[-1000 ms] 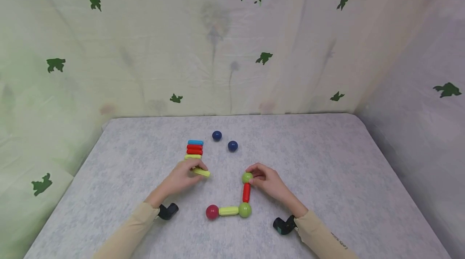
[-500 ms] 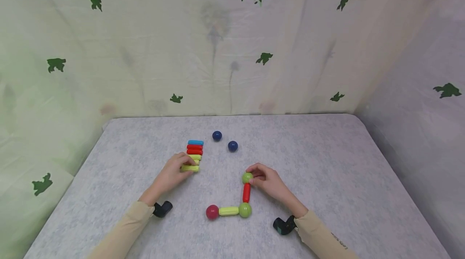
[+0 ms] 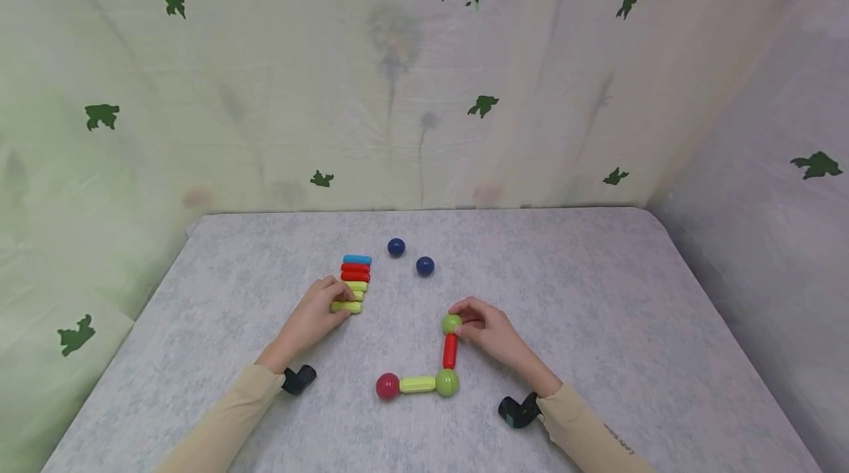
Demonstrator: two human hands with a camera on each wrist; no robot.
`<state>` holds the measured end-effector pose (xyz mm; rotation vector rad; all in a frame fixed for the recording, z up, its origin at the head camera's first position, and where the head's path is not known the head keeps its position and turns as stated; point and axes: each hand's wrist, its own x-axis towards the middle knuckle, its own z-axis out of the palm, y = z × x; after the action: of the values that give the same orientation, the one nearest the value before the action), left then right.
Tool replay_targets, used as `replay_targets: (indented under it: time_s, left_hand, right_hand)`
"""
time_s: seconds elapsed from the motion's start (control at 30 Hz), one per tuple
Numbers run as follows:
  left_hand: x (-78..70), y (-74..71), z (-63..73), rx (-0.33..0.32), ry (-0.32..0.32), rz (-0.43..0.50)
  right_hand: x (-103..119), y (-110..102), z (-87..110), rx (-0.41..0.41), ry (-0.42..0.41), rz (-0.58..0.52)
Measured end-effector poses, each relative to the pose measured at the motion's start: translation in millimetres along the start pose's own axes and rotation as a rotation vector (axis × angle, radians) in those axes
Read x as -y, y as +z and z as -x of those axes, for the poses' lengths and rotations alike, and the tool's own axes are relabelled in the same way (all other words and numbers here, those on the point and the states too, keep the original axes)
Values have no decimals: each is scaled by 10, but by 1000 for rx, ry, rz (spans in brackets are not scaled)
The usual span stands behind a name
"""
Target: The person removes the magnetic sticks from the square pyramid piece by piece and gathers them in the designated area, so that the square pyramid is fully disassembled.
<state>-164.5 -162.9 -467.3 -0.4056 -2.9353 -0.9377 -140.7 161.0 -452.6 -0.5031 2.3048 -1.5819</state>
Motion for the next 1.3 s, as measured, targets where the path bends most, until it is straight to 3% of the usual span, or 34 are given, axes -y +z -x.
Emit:
replay_targets:
  time_s: [0.2,0.33,0.47,0.6,0.7,0.8,1.03,1.3]
  left_hand:
    - [-19,-17,20,-15,48,1]
    - [-49,-42,39,50,143,52]
    - [-110,-62,66,244,236,144]
    - [-237,-58,122,467,283,246]
    - [-346,-21,181,583,294,277]
    - [-431,37,236,655,301,273]
    - [-494,167,304,684,330,251]
    - [-507,220,322,713,361,263]
  right_hand:
    - [-58,1,-26,2,-5,2]
    - [-232,0,-71,-5,-7,4]
    - [-361,1,-99,-10,-3,8]
    - [-376,-2,-93,-13,-19,-9]
    - [-381,-6,-93,-9,-38,-21]
    - [-394,-7,-99,-3,-39,-23]
    - [-391,-5,-103,-5,-21,-28]
    - [-403,-1,-105,-6,-31,-22]
